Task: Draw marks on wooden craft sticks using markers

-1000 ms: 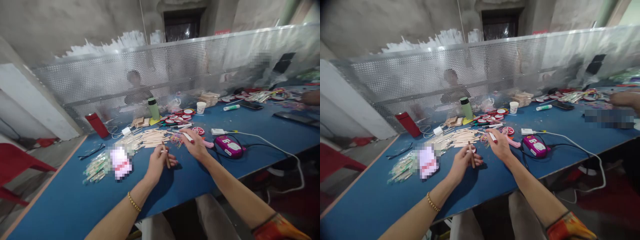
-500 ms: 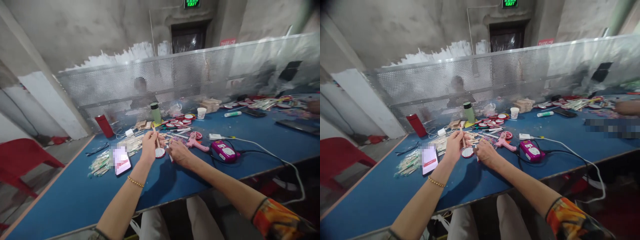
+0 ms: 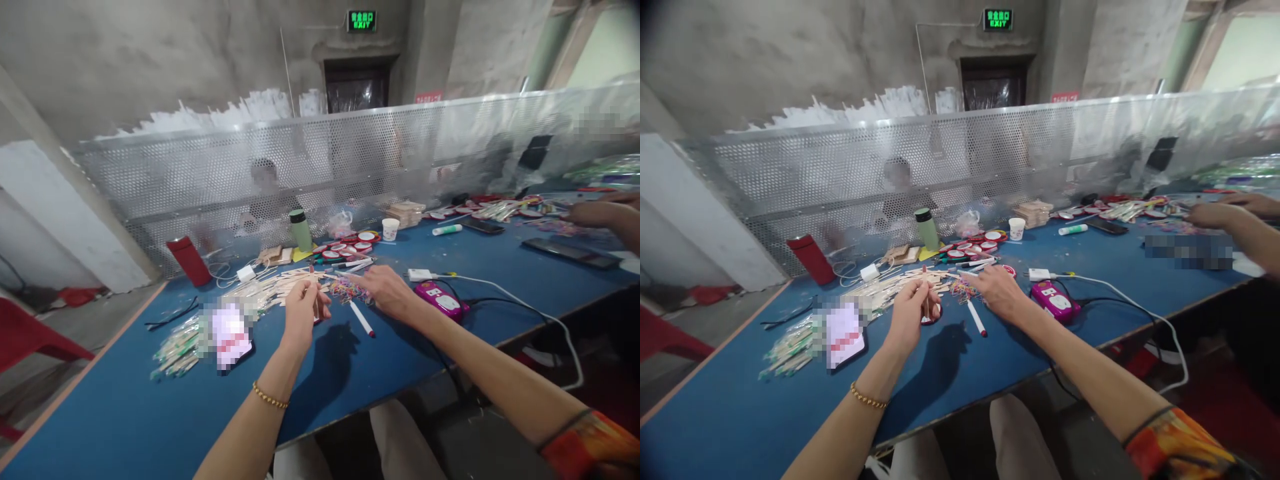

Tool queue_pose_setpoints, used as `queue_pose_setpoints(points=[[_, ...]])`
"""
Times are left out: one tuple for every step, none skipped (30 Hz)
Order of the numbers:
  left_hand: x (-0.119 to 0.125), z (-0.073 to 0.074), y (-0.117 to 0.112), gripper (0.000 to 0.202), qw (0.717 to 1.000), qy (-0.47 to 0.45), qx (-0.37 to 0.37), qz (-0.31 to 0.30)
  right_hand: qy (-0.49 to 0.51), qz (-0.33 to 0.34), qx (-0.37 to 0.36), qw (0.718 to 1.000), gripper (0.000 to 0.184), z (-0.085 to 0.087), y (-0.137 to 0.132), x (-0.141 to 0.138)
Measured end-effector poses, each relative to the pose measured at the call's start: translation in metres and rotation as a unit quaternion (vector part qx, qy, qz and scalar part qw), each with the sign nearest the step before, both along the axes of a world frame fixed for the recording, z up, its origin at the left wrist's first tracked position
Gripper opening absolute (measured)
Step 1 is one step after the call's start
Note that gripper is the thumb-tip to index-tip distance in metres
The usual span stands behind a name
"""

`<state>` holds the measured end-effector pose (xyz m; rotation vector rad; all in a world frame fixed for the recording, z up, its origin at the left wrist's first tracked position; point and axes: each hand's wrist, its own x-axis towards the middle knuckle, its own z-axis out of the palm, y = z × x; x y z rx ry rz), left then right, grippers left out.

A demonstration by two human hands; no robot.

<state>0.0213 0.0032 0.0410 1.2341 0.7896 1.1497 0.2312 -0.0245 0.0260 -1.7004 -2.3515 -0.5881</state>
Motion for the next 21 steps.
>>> queue_pose_setpoints(points=[[0.001,0.000,0.000,0.040,1.000,-0.001,0.003,0.002,0.017,-0.036,-0.008,0.999,0.038,0.008,0.009,0.003],[0.002,0.000,0.000,0.040,1.000,-0.002,0.003,0.003,0.028,-0.075,-0.030,0.996,0.033,0.014,0.020,0.004],[0.002,-0.001,0.000,0.040,1.000,-0.001,0.002,0.005,0.031,-0.105,-0.073,0.991,0.029,0.018,0.031,0.004],[0.003,-0.002,0.000,0.040,1.000,0.000,-0.001,0.006,0.033,-0.120,-0.090,0.988,0.028,0.020,0.043,0.003],[0.003,-0.003,0.001,0.040,1.000,0.003,-0.005,0.007,0.036,-0.128,-0.098,0.986,0.028,0.019,0.054,0.001],[0.003,-0.005,0.002,0.040,1.000,0.006,-0.010,0.007,0.040,-0.134,-0.103,0.985,0.027,0.015,0.065,-0.002],[0.003,-0.006,0.003,0.041,1.000,0.009,-0.014,0.008,0.045,-0.136,-0.109,0.984,0.025,0.011,0.074,-0.005],[0.002,-0.008,0.005,0.040,1.000,0.011,-0.019,0.008,0.051,-0.139,-0.112,0.983,0.023,0.006,0.081,-0.008],[0.002,-0.009,0.006,0.040,1.000,0.014,-0.023,0.009,0.059,-0.142,-0.113,0.982,0.021,0.002,0.087,-0.011],[0.002,-0.010,0.007,0.039,0.999,0.017,-0.028,0.009,0.068,-0.144,-0.113,0.981,0.019,-0.001,0.092,-0.012],[0.002,-0.012,0.008,0.038,0.999,0.021,-0.033,0.008,0.078,-0.145,-0.111,0.980,0.018,-0.003,0.094,-0.013],[0.002,-0.013,0.009,0.037,0.999,0.024,-0.037,0.007,0.089,-0.143,-0.106,0.980,0.017,-0.002,0.096,-0.014],[0.003,-0.014,0.011,0.035,0.999,0.028,-0.040,0.006,0.101,-0.139,-0.100,0.980,0.018,0.000,0.096,-0.013],[0.004,-0.015,0.012,0.033,0.999,0.030,-0.041,0.006,0.114,-0.131,-0.091,0.981,0.019,0.004,0.094,-0.013],[0.004,-0.016,0.013,0.031,0.999,0.032,-0.039,0.009,0.127,-0.118,-0.082,0.981,0.020,0.009,0.091,-0.013],[0.005,-0.017,0.014,0.030,0.999,0.032,-0.034,0.016,0.139,-0.102,-0.074,0.982,0.020,0.013,0.086,-0.014],[0.005,-0.018,0.016,0.028,0.999,0.030,-0.027,0.026,0.150,-0.083,-0.069,0.983,0.019,0.018,0.078,-0.015],[0.005,-0.019,0.017,0.028,0.999,0.027,-0.020,0.037,0.161,-0.058,-0.067,0.983,0.016,0.021,0.070,-0.017],[0.005,-0.019,0.018,0.029,0.998,0.025,-0.013,0.048,0.168,-0.031,-0.070,0.983,0.013,0.023,0.060,-0.020],[0.005,-0.020,0.019,0.031,0.998,0.024,-0.007,0.055,0.180,0.007,-0.074,0.981,0.012,0.024,0.049,-0.024],[0.004,-0.020,0.020,0.034,0.998,0.028,-0.001,0.057,0.214,0.065,-0.081,0.971,0.011,0.023,0.039,-0.028]])
